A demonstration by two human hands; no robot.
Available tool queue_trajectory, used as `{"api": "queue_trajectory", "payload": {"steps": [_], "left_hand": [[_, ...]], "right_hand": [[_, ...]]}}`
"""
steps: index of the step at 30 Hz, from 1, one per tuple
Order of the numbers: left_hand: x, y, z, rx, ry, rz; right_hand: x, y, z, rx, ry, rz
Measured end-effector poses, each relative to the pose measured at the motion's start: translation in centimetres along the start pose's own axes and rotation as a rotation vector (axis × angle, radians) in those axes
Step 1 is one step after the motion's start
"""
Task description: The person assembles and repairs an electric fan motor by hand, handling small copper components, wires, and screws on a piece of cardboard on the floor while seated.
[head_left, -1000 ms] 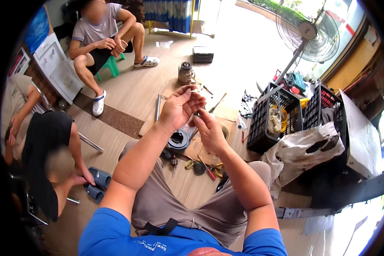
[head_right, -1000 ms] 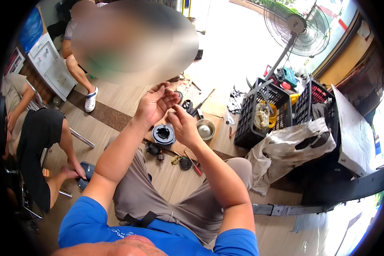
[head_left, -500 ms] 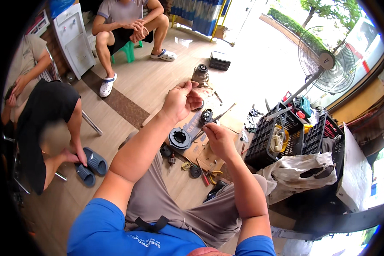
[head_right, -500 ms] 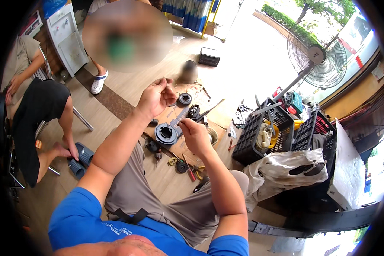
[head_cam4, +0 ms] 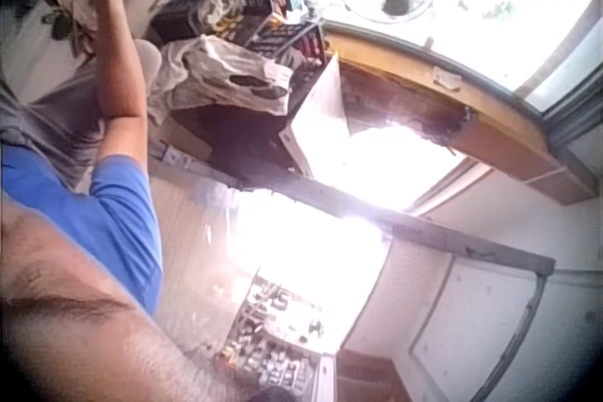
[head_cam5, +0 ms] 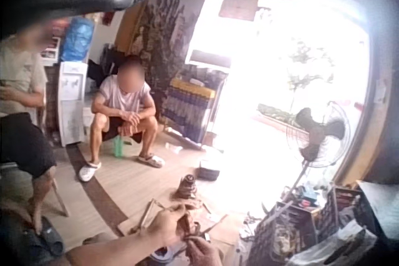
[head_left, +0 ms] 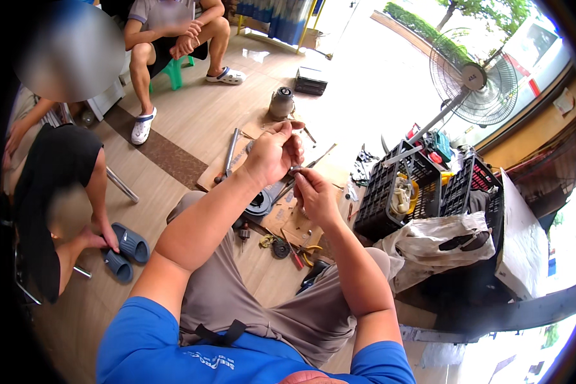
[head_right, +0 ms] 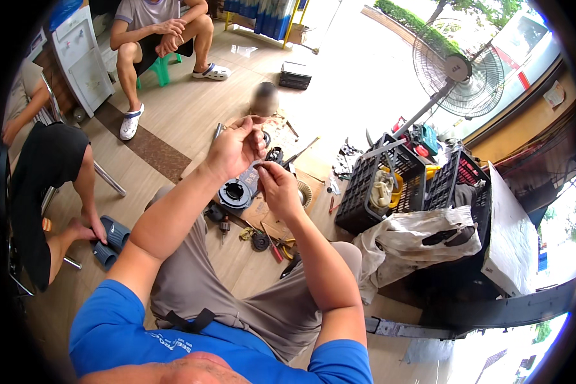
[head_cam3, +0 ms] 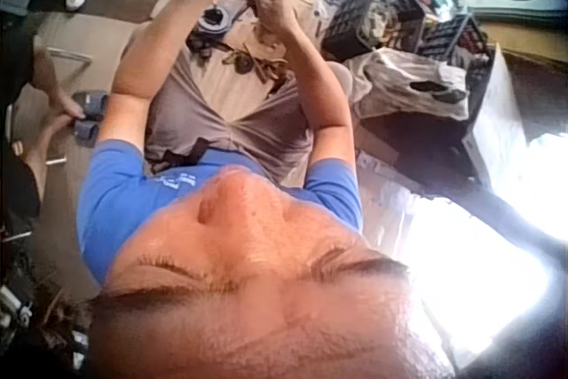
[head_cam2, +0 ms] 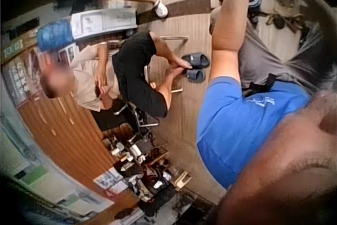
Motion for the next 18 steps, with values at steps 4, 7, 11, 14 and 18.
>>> {"api": "queue_trajectory", "payload": {"steps": [4,7,11,14,18], "left_hand": [[0.3,-0.6,-0.2,0.098,-0.064,-0.023],[0.2,-0.1,-0.1,0.419,-0.053,-0.022],[0.3,0.3,0.1,0.990,0.022,0.102],[-0.3,0.8,1.3,1.450,0.054,0.264],[0.1,-0.5,0.6,1.418,-0.037,0.034]], "right_hand": [[0.1,0.3,-0.3,-0.230,0.006,-0.147],[-0.6,-1.4,-0.2,-0.510,0.044,-0.161],[-1.6,-4.4,-0.1,-0.723,0.056,-0.180],[-1.9,-5.2,-0.9,-0.855,0.024,-0.184],[-2.6,-6.4,-1.9,-0.969,0.049,-0.263]]}}
Point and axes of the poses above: each hand's wrist, its own x-axis towards the middle knuckle, its own z-axis out of the palm, y = z × x, the point moved 8 cm from there along x, towards the middle knuckle, and after that the axes turned 13 degrees about -y, right-handed, at the moved point
